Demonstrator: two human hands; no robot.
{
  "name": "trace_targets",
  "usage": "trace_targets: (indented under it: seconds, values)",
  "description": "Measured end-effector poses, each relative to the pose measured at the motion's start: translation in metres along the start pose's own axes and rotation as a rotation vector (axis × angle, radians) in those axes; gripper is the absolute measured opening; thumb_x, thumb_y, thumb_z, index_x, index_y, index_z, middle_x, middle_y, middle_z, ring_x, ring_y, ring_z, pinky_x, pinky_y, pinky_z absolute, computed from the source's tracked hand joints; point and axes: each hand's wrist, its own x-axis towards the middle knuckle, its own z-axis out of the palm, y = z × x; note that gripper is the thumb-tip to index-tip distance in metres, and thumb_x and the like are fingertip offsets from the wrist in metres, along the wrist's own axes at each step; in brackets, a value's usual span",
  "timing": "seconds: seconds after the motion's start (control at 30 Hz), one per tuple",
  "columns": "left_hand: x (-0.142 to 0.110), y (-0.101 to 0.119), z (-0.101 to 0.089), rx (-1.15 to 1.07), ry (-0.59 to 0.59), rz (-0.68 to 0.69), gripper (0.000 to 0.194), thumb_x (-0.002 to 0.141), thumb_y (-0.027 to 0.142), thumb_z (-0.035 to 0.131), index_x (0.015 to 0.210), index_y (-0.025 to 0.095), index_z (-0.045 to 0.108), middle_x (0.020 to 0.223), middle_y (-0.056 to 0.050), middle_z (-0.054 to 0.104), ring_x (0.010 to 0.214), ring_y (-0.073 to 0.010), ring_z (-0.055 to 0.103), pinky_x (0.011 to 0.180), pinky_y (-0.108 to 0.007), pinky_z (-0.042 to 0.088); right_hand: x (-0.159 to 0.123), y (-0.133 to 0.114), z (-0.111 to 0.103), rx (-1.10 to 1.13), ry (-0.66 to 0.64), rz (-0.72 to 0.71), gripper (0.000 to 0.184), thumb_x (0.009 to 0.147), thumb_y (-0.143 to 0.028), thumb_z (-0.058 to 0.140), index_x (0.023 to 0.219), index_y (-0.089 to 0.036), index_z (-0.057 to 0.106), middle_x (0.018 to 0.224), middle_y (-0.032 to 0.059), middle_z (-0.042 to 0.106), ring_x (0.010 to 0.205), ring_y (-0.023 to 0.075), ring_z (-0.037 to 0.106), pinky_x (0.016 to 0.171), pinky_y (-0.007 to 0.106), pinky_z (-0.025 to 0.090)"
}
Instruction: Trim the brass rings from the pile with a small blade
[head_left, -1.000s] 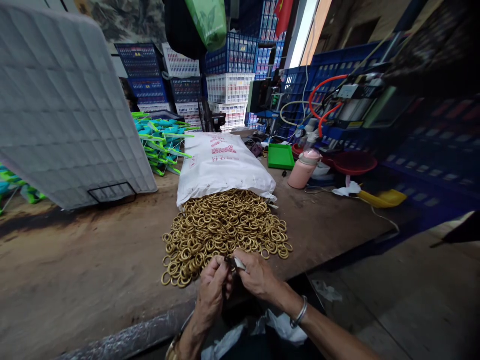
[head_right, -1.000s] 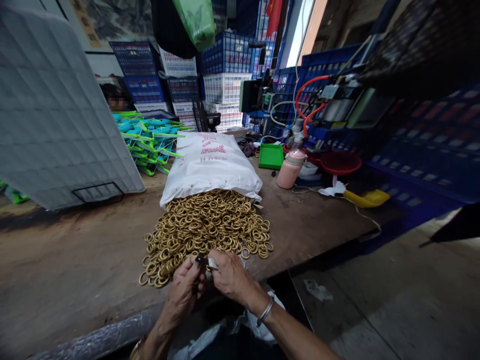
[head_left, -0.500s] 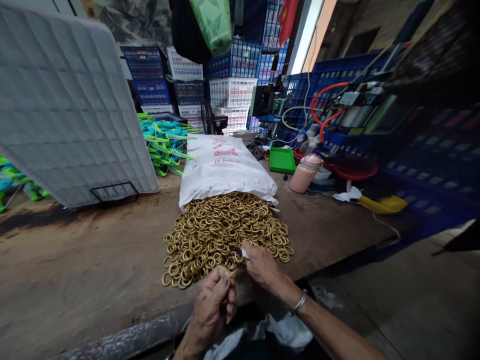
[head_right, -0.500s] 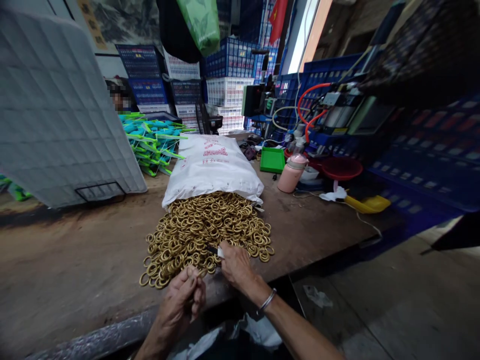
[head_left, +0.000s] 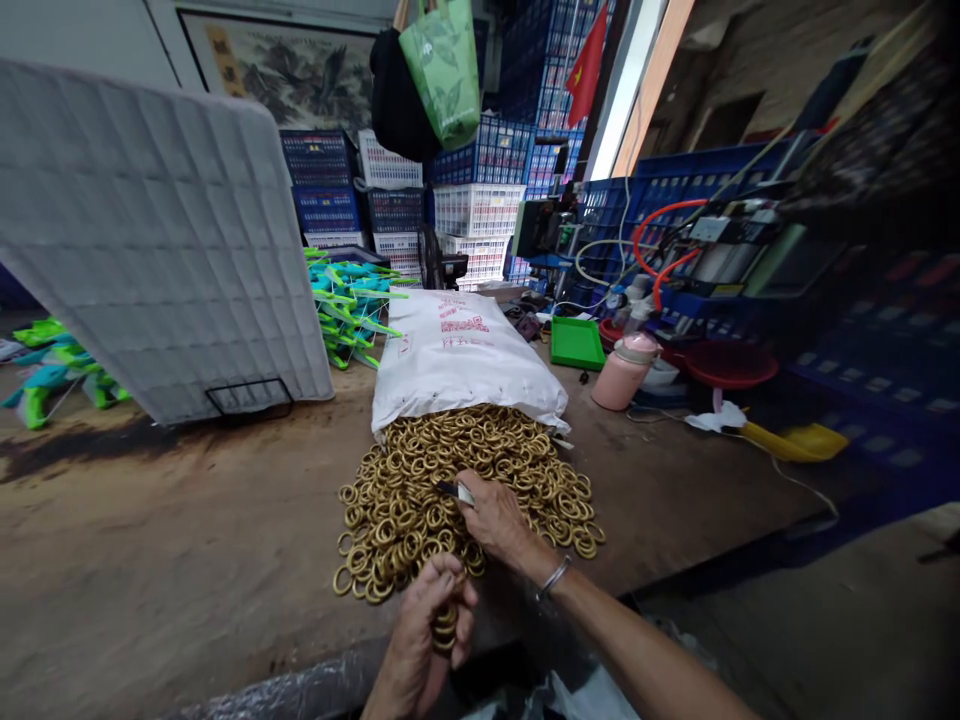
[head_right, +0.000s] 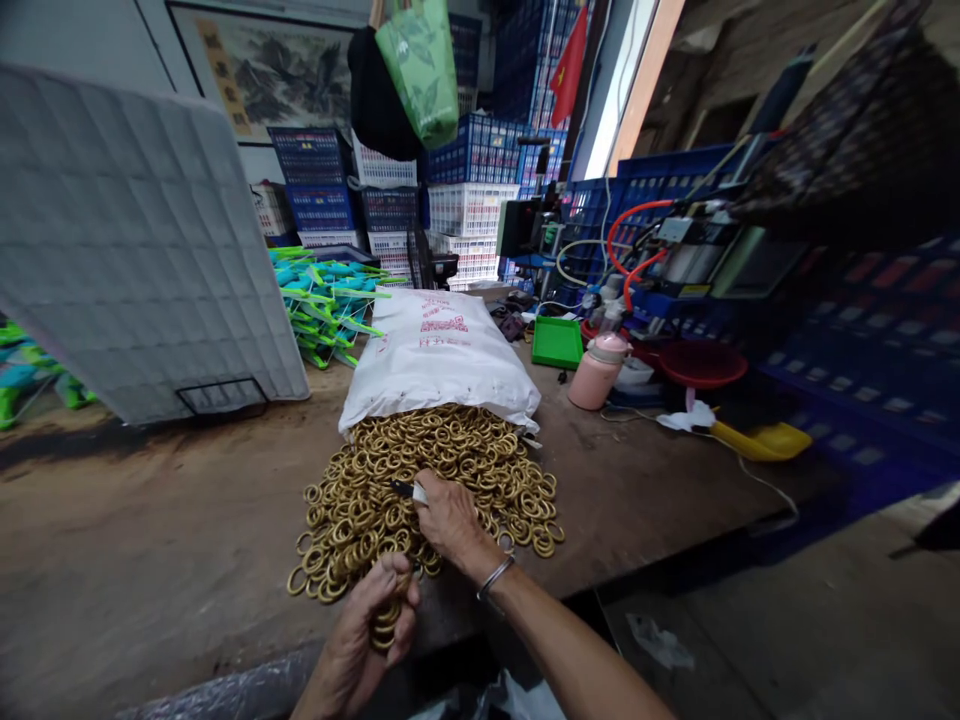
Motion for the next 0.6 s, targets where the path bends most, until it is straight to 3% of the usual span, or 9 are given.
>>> trace_targets:
  seconds: [0.17, 0.27, 0.47, 0.6]
  values:
    - [-0.001, 0.006, -0.003, -0.103, -0.009, -0.106, 0.024, 0.070, 0.034, 0.063, 0.084, 0.016, 0.057, 0.070, -0.001, 0.057, 0.051, -0.0073, 0.049, 0.038, -0.015, 0.028, 0.007, 0.005, 0.005, -0.012, 0.039, 0.021, 0.011, 0.074, -0.014, 0.045, 0.077, -0.021, 0.053, 0.062, -0.0013, 0.056, 0.055, 0.0111, 0.048, 0.053, 0.022, 0.022]
    - [0.001, 0.006, -0.005, -0.145, -0.009, -0.084, 0.018, 0.072, 0.032, 0.062, 0.075, 0.014, 0.058, 0.073, -0.003, 0.058, 0.058, -0.0092, 0.052, 0.042, -0.016, 0.032, 0.008, 0.014, 0.006, 0.090, 0.066, 0.014, 0.012, 0.074, -0.012, 0.043, 0.074, -0.021, 0.051, 0.059, -0.0025, 0.051, 0.054, 0.0102, 0.043, 0.053, 0.021, 0.023]
    - [0.012, 0.005, -0.002, -0.072, 0.012, -0.001, 0.022, 0.070, 0.034, 0.064, 0.068, 0.014, 0.056, 0.066, -0.001, 0.055, 0.053, -0.0086, 0.049, 0.037, -0.015, 0.030, 0.000, 0.027, -0.001, 0.505, 0.090, 0.109, 0.019, 0.080, -0.030, 0.038, 0.066, -0.019, 0.044, 0.057, -0.0045, 0.039, 0.053, 0.0094, 0.035, 0.052, 0.020, 0.027]
    - [0.021, 0.001, 0.002, 0.170, 0.145, 0.122, 0.026, 0.072, 0.040, 0.060, 0.066, 0.017, 0.052, 0.051, 0.004, 0.048, 0.039, -0.0061, 0.039, 0.033, -0.015, 0.027, -0.015, 0.028, -0.006, 0.858, -0.025, 0.229, 0.020, 0.076, -0.034, 0.042, 0.063, -0.019, 0.040, 0.052, -0.0074, 0.033, 0.047, 0.0072, 0.029, 0.045, 0.020, 0.025]
